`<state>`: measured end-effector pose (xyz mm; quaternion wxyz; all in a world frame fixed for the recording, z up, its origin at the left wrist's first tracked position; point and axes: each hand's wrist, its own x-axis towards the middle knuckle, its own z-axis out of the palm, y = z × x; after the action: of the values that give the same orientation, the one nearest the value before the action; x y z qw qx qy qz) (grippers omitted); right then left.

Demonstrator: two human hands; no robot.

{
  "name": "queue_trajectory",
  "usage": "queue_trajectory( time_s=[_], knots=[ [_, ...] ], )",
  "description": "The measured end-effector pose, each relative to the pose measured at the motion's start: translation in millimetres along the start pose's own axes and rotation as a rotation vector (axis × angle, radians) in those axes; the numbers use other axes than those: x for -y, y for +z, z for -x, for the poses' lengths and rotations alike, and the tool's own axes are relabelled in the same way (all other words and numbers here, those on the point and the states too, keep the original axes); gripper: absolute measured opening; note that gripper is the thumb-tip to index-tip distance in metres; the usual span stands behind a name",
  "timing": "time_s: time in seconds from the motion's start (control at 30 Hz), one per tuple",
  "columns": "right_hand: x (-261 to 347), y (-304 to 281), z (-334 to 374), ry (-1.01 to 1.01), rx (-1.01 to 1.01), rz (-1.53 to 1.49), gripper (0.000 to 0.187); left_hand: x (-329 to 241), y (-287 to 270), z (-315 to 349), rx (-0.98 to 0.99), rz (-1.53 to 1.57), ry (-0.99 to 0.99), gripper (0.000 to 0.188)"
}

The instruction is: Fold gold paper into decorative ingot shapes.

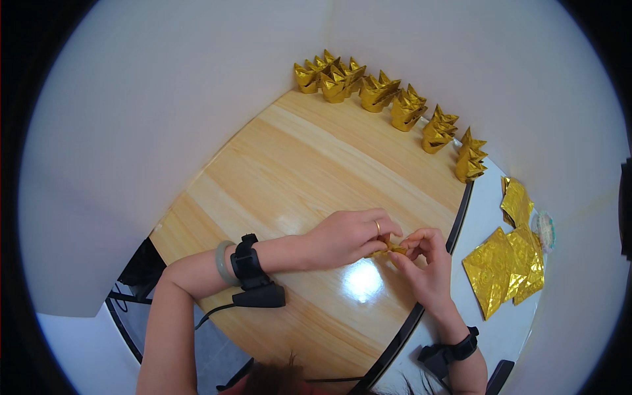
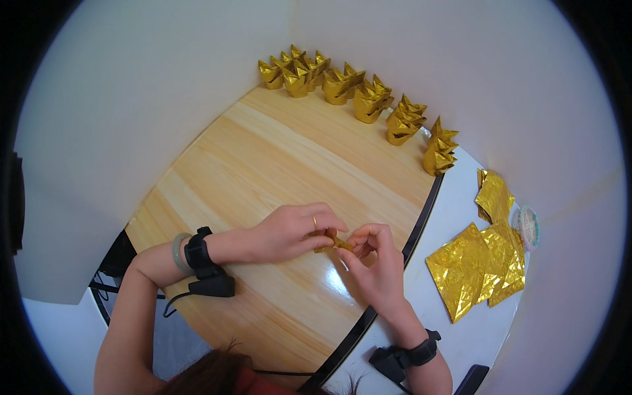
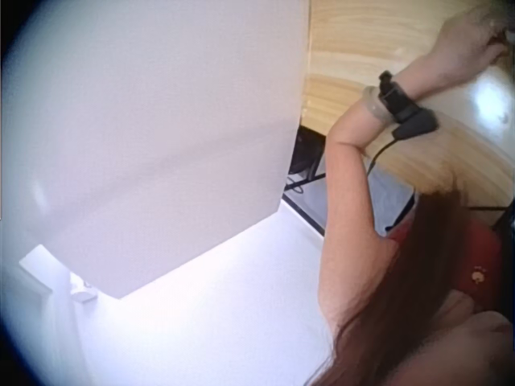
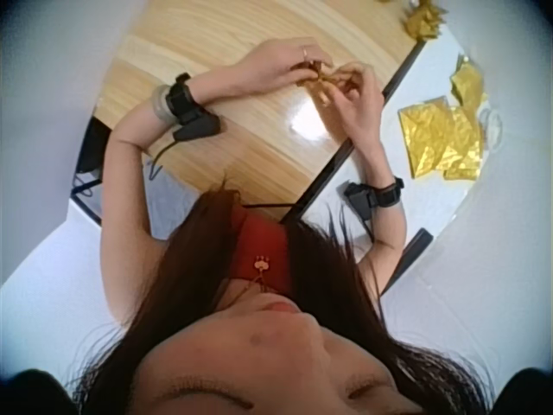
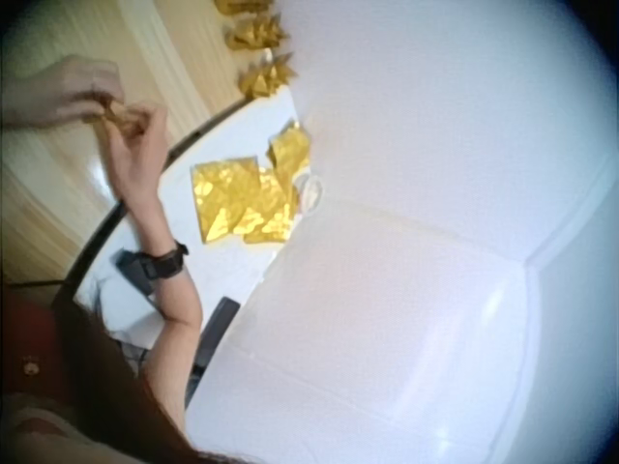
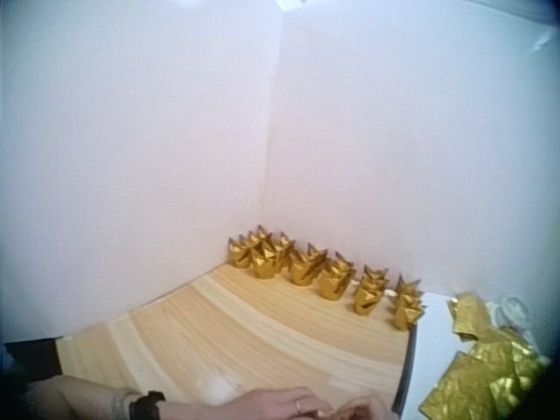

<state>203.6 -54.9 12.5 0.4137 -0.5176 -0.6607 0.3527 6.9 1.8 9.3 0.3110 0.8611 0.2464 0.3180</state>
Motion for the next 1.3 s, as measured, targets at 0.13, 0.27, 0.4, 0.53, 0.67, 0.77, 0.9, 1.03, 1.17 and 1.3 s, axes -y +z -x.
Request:
queue_trajectory(
  time_s=[0.13, 0.27, 0.4, 0.53, 0.67, 0.77, 0.9, 1.03, 1.17, 1.3],
  knots=[
    [8.9, 0.2, -5.9, -0.424, -0.112, 0.196, 0.045, -3.2, -5.4, 2.3, -0.009, 0.233, 0.002, 0.017],
    [9.6, 1.4, -4.3, -0.429, -0.101, 0.142, 0.051, -10.8, -1.5, -2.6, -0.009, 1.072, -0.287, 0.015],
    [-3.5, -12.4, -3.0, -0.5, 0.016, 0.208, 0.04, -1.7, -4.1, -1.7, -0.031, 0.834, -0.249, 0.013],
    [-1.6, -15.7, -5.3, -0.613, -0.03, 0.465, 0.031, 19.5, -10.5, -3.4, -0.001, 0.435, -0.185, 0.017],
    [-10.8, -12.7, -6.9, -0.603, -0.037, 0.648, 0.032, 27.8, -11.1, -0.4, -0.029, -0.018, 0.006, 0.017],
    [-8.1, -8.8, -6.1, -0.524, 0.1, 0.718, 0.032, 29.8, -8.5, 0.8, 0.113, -0.102, 0.034, 0.02],
    [-6.7, -22.0, -5.7, -0.507, 0.209, 0.614, 0.031, 37.4, -10.0, 1.9, 0.154, -0.088, 0.04, 0.025],
    [-9.7, -39.0, -1.1, -0.458, 0.304, 0.534, 0.028, 31.0, -13.9, 2.5, 0.215, -0.131, 0.12, 0.029],
    [-9.2, -40.9, -2.8, -0.423, 0.318, 0.507, 0.026, 21.3, -20.6, 7.8, 0.287, -0.185, 0.15, 0.031],
    [-6.3, -37.5, -5.7, -0.379, 0.326, 0.474, 0.028, 9.4, -28.8, 10.8, 0.341, -0.224, 0.153, 0.026]
  ],
)
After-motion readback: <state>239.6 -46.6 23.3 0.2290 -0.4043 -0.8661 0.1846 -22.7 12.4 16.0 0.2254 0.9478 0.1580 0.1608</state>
